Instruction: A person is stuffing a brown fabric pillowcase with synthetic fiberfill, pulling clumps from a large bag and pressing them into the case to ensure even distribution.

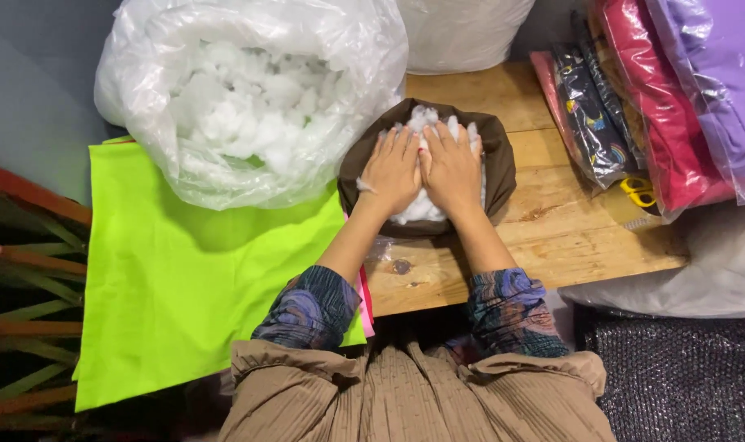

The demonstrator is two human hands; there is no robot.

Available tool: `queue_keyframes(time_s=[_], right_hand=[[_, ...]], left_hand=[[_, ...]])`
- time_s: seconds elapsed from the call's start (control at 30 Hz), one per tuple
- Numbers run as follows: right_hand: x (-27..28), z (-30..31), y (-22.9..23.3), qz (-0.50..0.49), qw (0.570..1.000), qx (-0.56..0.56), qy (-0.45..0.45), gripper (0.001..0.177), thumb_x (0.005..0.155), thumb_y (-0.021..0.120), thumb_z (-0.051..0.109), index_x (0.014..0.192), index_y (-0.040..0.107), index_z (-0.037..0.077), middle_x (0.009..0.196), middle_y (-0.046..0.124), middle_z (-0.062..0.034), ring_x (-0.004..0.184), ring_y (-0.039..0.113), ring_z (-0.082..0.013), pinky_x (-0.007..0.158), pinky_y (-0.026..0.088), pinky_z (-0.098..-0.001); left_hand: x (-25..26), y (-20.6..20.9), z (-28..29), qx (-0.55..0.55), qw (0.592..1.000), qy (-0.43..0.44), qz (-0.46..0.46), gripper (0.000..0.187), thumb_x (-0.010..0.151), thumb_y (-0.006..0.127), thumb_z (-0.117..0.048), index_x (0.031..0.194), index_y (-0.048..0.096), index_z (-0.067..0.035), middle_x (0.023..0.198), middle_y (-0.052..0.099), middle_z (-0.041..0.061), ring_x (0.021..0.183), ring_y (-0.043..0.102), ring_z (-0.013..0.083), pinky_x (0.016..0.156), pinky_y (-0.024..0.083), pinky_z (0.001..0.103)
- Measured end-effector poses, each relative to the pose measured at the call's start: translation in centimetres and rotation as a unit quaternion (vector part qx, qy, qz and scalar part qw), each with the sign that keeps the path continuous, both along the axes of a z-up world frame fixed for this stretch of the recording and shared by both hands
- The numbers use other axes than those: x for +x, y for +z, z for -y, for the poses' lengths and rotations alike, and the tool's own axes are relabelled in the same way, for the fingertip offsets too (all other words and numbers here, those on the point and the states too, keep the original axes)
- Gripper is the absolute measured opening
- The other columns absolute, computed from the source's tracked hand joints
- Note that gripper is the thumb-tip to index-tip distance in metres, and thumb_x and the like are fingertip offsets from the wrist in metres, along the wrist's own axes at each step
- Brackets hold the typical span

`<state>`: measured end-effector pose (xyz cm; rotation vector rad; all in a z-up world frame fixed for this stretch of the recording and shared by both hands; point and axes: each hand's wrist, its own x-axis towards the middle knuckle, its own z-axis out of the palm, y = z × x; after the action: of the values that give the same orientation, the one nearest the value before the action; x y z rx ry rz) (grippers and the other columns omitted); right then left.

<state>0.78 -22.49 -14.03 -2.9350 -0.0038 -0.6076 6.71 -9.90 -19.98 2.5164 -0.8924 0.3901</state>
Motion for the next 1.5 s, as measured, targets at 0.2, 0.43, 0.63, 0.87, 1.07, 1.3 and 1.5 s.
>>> queue_keyframes(time_s=[0.2,0.43,0.63,0.87,1.07,1.3,1.5], right_hand=[[-0.3,0.8,2.9,0.072,0.997,0.011,0.012,0.043,0.106,0.045,0.032,0.144,0.061,0.019,0.150,0.057,-0.0077,0.135,0.043,-0.0427,0.097,0.035,-0.0734],[-3.2,-0.2,10.5,0.052,0.991,0.118,0.023,0.046,0.108,0.046,0.033,0.152,0.051,0.019,0.157,0.046,-0.0126,0.144,0.028,-0.0488,0.111,0.023,-0.0690],[-3.1,1.3,12.8,0.126,0.985,0.110,0.045,0.068,0.109,0.024,0.062,0.151,0.053,0.017,0.154,0.048,-0.0185,0.142,0.029,-0.0496,0.109,0.025,-0.0639],[-2.1,-0.9,12.6,-0.091,0.979,0.181,-0.026,0.068,0.102,0.025,0.052,0.155,0.041,0.012,0.163,0.035,-0.0165,0.149,0.012,-0.0483,0.115,0.012,-0.0683],[-1.6,0.2,3.3,-0.054,0.997,0.040,-0.039,0.049,0.105,0.036,0.032,0.148,0.055,0.017,0.158,0.044,-0.0130,0.145,0.027,-0.0496,0.111,0.024,-0.0690],[-0.6,1.2,-1.5,0.063,0.997,-0.042,-0.031,0.047,0.101,0.051,0.030,0.146,0.062,0.020,0.152,0.053,-0.0135,0.141,0.037,-0.0477,0.108,0.031,-0.0653],[-1.2,2.5,-0.1,0.093,0.996,-0.006,0.007,0.046,0.106,0.051,0.038,0.146,0.061,0.017,0.149,0.055,-0.0137,0.136,0.044,-0.0451,0.108,0.034,-0.0573]], left_hand=[[-2.0,5.5,-1.0,-0.084,0.985,-0.001,0.149,0.043,0.096,0.059,-0.024,0.133,0.061,-0.004,0.139,0.058,0.021,0.135,0.051,0.0449,0.112,0.041,0.059],[-6.4,14.3,-5.9,-0.114,0.974,-0.034,0.190,0.039,0.093,0.075,-0.023,0.126,0.063,-0.007,0.142,0.053,0.019,0.138,0.048,0.0445,0.110,0.046,0.061],[-4.6,12.0,-10.0,-0.298,0.953,-0.005,0.044,0.049,0.111,0.046,-0.038,0.152,0.045,-0.011,0.157,0.046,0.014,0.154,0.034,0.0351,0.125,0.040,0.050],[-2.2,9.7,-2.9,-0.113,0.992,0.018,0.059,0.063,0.110,0.046,-0.047,0.161,0.032,-0.013,0.168,0.030,0.016,0.159,0.019,0.0397,0.128,0.020,0.062],[-0.7,4.5,1.0,-0.073,0.996,0.021,0.053,0.057,0.106,0.043,-0.046,0.149,0.049,-0.010,0.159,0.040,0.017,0.150,0.029,0.0441,0.119,0.029,0.064],[1.0,-1.3,1.3,-0.128,0.988,0.013,0.087,0.060,0.105,0.046,-0.052,0.144,0.059,-0.008,0.151,0.053,0.020,0.145,0.042,0.0445,0.118,0.035,0.062],[-0.7,2.7,-0.9,-0.135,0.990,-0.012,0.033,0.056,0.108,0.041,-0.052,0.146,0.058,-0.014,0.149,0.056,0.014,0.145,0.045,0.0399,0.118,0.036,0.058]])
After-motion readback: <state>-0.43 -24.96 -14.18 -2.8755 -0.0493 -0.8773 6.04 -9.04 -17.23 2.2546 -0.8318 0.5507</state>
